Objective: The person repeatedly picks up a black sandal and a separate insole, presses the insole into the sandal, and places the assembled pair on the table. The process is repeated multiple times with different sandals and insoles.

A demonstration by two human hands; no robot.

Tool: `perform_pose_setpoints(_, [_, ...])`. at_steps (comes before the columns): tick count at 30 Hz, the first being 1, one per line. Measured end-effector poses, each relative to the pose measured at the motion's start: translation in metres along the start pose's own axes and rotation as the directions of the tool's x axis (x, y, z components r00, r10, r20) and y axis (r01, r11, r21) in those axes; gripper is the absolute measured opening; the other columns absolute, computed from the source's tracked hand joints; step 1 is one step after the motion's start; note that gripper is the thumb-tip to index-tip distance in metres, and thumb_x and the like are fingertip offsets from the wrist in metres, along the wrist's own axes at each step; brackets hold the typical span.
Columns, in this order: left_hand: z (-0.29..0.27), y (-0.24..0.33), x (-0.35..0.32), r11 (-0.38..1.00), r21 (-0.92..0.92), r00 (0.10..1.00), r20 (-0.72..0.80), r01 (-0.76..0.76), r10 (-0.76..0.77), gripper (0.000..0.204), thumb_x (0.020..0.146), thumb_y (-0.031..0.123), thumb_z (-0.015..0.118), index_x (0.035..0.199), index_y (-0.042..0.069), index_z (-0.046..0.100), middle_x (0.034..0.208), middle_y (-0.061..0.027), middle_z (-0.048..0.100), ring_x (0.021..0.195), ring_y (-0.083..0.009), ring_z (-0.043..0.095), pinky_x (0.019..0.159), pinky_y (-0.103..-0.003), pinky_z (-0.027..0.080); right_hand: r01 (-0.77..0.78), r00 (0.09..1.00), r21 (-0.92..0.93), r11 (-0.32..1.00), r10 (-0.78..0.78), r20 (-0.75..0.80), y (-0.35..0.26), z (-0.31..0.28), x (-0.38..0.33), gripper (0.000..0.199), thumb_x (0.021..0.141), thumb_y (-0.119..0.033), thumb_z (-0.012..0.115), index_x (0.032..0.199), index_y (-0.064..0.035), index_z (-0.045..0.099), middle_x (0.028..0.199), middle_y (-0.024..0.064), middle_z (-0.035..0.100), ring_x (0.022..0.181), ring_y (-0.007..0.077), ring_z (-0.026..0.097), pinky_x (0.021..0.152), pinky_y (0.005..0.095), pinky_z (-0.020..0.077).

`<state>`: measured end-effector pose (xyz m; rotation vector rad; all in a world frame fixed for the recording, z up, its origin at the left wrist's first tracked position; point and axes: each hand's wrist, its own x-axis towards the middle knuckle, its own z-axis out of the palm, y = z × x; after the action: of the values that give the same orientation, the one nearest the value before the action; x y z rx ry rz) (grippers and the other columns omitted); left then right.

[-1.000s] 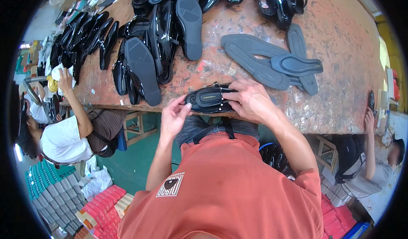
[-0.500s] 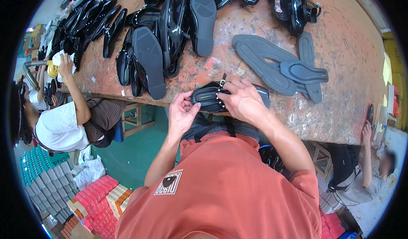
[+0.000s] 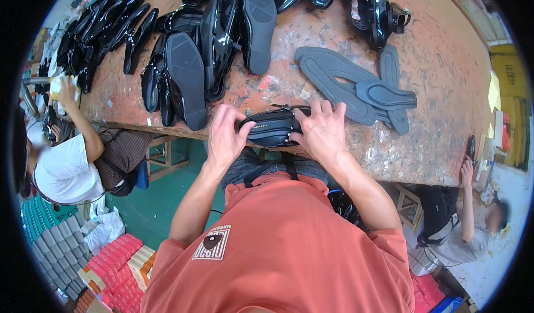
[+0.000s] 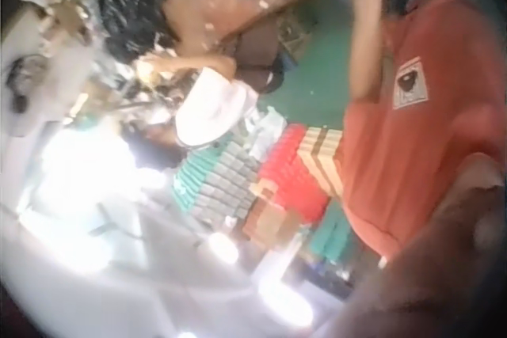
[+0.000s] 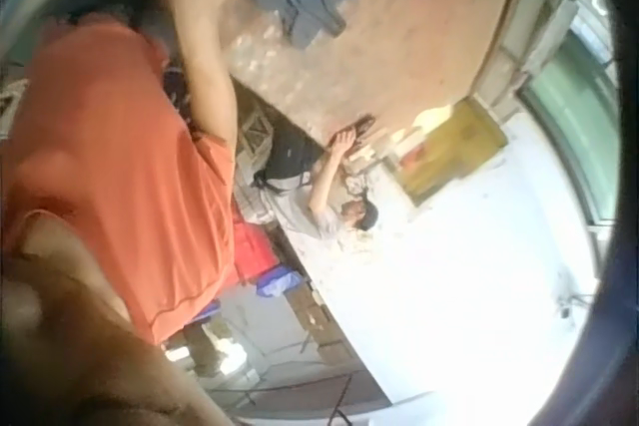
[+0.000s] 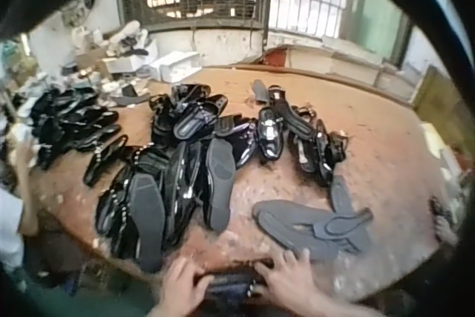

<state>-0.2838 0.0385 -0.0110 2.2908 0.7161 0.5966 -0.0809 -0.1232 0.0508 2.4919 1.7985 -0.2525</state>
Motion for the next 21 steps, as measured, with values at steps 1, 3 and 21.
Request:
perform_pose_setpoints(1, [0.000, -0.003, 0.003, 0.967, 0.068, 0.969, -0.019, -0.244, 0.246, 0.028, 0.084, 0.018, 0.088, 0.104, 0.001, 0.075, 0.113, -0.0132, 0.075, 0.098, -0.0264, 0.069, 0.085, -0.041, 0.057, 0.021, 0.998, -0.002, 1.000, -0.021, -0.061, 0.002, 0.006, -0.001, 0.058, 0.077, -0.044, 0.091, 0.128, -0.0199, 0.077, 0.116, 0.0098, 0.065, 0.110, 0.0289, 0.061, 0.092, 0.0511, 0.0428])
perform_pose_setpoints(3, [0.001, 0.010, 0.010, 0.902, -0.054, 0.854, 0.302, -0.428, 0.423, 0.048, 0.081, 0.020, 0.088, 0.122, 0.002, 0.072, 0.138, -0.0136, 0.066, 0.118, -0.0305, 0.062, 0.099, -0.043, 0.054, 0.020, 0.999, 0.003, 1.000, -0.020, -0.043, 0.001, 0.008, 0.003, 0.056, 0.077, -0.045, 0.090, 0.126, -0.0197, 0.077, 0.116, 0.0094, 0.065, 0.111, 0.0287, 0.061, 0.092, 0.0493, 0.0425])
perform_pose_setpoints(21, [0.006, 0.015, 0.030, 0.865, -0.140, 0.636, 0.623, -0.482, 0.455, 0.068, 0.073, 0.008, 0.083, 0.140, 0.009, 0.067, 0.166, -0.0129, 0.042, 0.147, -0.0395, 0.043, 0.122, -0.051, 0.043, -0.104, 0.941, 0.299, 0.948, 0.192, -0.280, -0.026, 0.038, -0.020, 0.033, 0.083, -0.008, 0.076, 0.115, -0.0023, 0.071, 0.096, 0.0122, 0.066, 0.088, 0.0329, 0.071, 0.071, 0.0460, 0.0607])
